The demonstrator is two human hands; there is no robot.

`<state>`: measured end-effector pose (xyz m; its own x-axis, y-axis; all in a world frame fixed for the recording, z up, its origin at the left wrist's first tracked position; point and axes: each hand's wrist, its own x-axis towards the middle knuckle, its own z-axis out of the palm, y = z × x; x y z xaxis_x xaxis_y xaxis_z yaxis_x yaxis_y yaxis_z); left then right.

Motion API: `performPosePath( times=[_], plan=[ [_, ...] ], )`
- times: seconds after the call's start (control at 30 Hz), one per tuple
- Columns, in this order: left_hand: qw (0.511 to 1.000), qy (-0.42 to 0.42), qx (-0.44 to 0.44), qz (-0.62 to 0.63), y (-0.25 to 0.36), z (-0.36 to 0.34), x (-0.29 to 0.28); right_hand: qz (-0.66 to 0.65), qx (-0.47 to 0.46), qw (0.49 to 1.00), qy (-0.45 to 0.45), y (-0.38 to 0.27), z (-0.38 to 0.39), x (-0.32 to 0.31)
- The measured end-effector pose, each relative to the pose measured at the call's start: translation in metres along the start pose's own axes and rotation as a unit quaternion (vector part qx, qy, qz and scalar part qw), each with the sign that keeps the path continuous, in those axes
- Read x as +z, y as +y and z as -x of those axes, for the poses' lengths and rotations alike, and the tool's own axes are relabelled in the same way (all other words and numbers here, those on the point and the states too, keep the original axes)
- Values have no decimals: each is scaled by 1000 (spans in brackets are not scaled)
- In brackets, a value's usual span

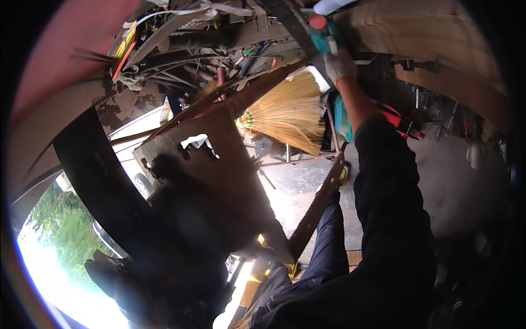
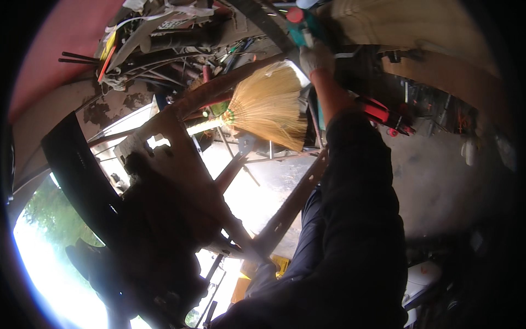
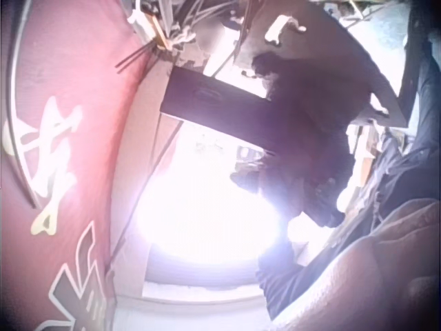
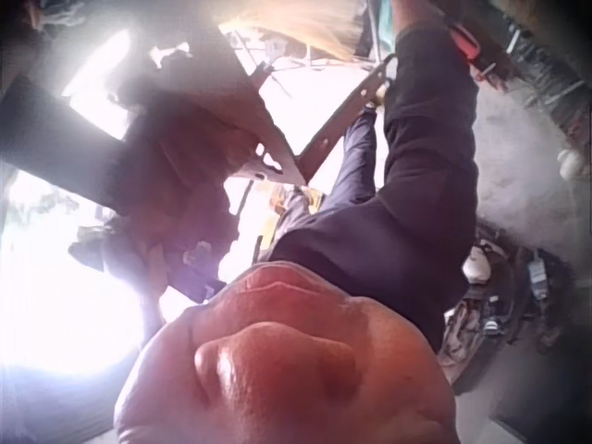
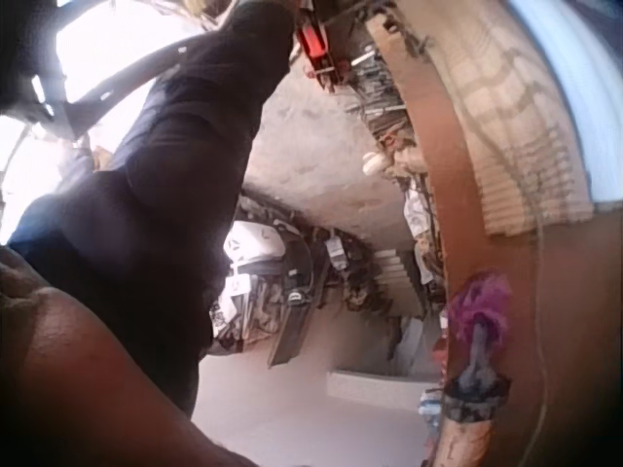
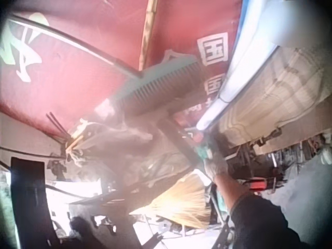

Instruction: The person kneels beside a white car with the front wheel removed and works on the wheel hub and suspension components. They retrieve a syringe and a green container, draw fluid into the syringe, and inject it into the hub area. The person then manipulates the suspension parts with both hands.

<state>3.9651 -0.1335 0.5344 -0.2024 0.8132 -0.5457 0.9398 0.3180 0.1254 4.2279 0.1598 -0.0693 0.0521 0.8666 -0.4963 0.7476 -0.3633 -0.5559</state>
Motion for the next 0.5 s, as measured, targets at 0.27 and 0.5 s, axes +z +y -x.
performPosePath(
  times=[0.27, 0.5],
  plan=[
    [1000, 2, -22, 15, -1, 18, -8, -65, -25, 997, -29, 8, -48, -9],
    [998, 19, -17, 65, 0, 44, -12, -207, -226, 946, -101, -28, 8, -183]
  ],
)
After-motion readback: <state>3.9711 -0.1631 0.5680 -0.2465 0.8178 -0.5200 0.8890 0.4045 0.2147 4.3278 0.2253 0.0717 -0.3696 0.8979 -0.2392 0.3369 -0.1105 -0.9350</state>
